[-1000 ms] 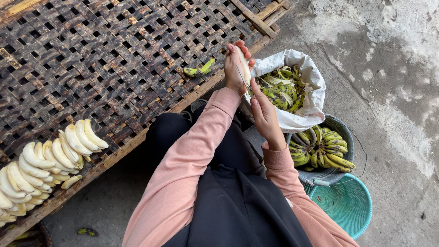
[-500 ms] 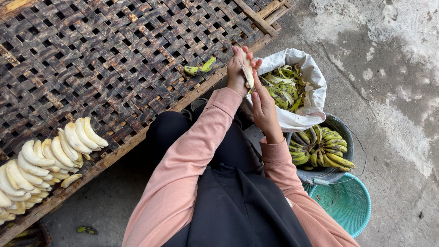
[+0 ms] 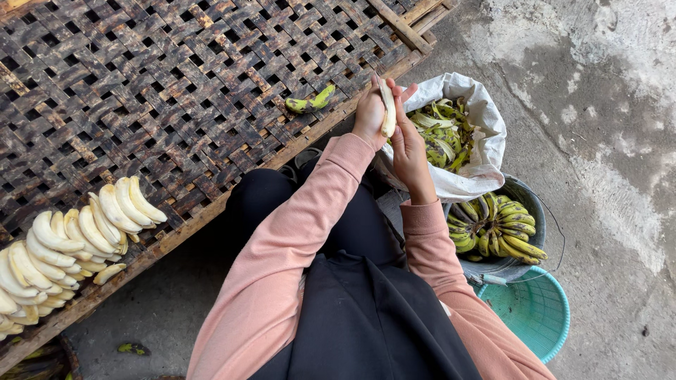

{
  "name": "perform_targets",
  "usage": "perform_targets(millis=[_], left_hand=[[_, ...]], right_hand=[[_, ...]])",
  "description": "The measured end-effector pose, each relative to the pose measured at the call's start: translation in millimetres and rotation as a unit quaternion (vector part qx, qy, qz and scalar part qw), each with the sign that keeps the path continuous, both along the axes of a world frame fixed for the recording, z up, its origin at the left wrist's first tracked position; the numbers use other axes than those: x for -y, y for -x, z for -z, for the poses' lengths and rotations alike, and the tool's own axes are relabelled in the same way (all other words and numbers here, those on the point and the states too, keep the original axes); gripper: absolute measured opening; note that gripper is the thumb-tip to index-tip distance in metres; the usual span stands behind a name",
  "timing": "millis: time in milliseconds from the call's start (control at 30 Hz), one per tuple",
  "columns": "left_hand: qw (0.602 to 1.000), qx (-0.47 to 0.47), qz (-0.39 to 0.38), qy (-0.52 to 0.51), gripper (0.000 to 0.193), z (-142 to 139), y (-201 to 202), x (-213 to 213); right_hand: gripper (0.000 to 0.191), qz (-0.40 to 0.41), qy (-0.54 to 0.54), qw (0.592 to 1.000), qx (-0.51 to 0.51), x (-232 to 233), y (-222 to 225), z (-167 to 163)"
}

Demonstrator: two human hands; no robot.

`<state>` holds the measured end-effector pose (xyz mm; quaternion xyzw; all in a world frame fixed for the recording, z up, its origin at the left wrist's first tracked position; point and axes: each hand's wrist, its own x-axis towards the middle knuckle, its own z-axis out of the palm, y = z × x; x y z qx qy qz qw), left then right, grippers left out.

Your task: The person sits on the ground and peels green bananas with a knife, dropping the peels into a white sack. Peeled bananas are placed in rows on a slatted wooden drying rack, and the person occasionally reaches into a bucket of unpeeled bananas for the next one.

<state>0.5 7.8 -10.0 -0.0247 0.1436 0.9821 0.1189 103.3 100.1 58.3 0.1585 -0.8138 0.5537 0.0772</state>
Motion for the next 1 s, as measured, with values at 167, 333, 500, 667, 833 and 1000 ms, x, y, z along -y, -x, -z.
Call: perform_targets(millis=[167,333,500,667,833,1000], left_hand=[[0.999,0.02,-0.013,0.036,0.044,4.2,2.7,-1.8],[0.994,-0.07,-0.069,0.047,0.03,6.4,6.0,3.7],[0.994,-0.07,-0.075,0.027,0.039,-20.0,7.6,29.9],[0.998,-0.048,-0.028,-0.009,0.03,-37.7,-3.9,96.6],[0.97,0.029,-0.174,0.17,0.033,-27.4,-25.6,220.9],[0.533,0.178,-0.343,0.752,0.024,-16.5,-123.8,401.0]], right_hand=[[0.05,-0.002,-0.001,1.0,-0.002,1.6,9.3,5.8],[0.053,0.025,-0.056,0.998,0.023,17.0,17.7,-5.6],[0.06,0.087,-0.271,0.959,0.004,37.0,15.8,-48.2],[0.078,0.088,-0.449,0.87,-0.183,74.2,11.8,-86.0],[0.086,0.077,-0.359,0.915,-0.165,95.6,15.5,-92.8],[0.085,0.045,-0.288,0.948,-0.127,65.6,14.7,-59.6]])
